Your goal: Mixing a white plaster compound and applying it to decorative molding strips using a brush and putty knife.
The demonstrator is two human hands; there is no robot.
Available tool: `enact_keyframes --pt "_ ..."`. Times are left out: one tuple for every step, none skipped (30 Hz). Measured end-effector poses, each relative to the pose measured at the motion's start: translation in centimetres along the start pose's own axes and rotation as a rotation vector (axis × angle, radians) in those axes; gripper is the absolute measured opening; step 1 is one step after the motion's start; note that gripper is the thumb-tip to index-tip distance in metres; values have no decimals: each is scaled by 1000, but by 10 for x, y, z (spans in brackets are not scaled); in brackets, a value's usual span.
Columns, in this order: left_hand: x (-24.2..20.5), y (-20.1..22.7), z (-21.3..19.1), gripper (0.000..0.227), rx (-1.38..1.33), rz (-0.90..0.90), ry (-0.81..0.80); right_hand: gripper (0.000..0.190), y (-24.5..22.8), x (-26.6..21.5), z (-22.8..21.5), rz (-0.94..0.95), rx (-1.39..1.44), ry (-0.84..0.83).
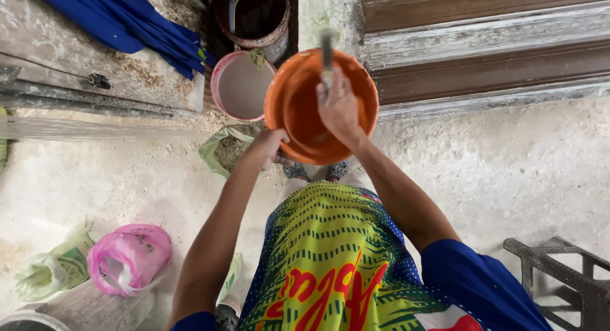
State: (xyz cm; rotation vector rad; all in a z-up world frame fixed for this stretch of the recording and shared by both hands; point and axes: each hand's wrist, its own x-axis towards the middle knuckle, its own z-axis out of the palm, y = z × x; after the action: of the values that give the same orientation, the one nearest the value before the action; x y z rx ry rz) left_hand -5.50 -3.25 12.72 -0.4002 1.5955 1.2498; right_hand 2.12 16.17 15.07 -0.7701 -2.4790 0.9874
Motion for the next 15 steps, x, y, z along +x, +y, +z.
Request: enact_keyframes --pt "12 -8 5 58 -14 -7 -10 36 19 -1 25 -246 -99 -98" --pt "26 -16 12 57 -26 -13 -26 34 39 -2 49 -489 -204 -195" --pt "32 -24 12 57 -21 -12 -33 34 33 -6 43 -484 -210 -189" --pt "38 -29 12 58 -25 -6 -21 34 27 -9 37 -542 3 -186" --pt "45 -34 11 60 -30 0 -8 38 20 -11 31 -598 217 -181" --pt "38 -29 12 60 -31 -2 -9 38 29 -1 30 -596 216 -183" --pt "32 -24 13 57 -29 -6 -6 25 38 10 30 -466 -87 -22" --pt "23 -23 13 55 -32 -14 1 26 47 16 30 -329 -384 130" --pt "15 -25 20 55 -38 -22 4 26 50 12 32 -330 -383 119" --pt "11 -20 25 53 -3 11 2 40 52 16 36 -168 -261 194" --pt "7 -14 30 52 33 44 1 59 53 21 40 -5 -138 266" --pt "11 -15 30 52 30 42 -1 59 45 11 38 -5 -141 263" --pt "15 -17 30 53 29 56 0 47 36 1 35 -199 -56 -27" --pt "22 -15 31 55 29 76 -1 41 29 -6 31 -393 28 -312" --pt "22 -16 30 55 27 81 -5 41 51 -3 40 -396 22 -309"
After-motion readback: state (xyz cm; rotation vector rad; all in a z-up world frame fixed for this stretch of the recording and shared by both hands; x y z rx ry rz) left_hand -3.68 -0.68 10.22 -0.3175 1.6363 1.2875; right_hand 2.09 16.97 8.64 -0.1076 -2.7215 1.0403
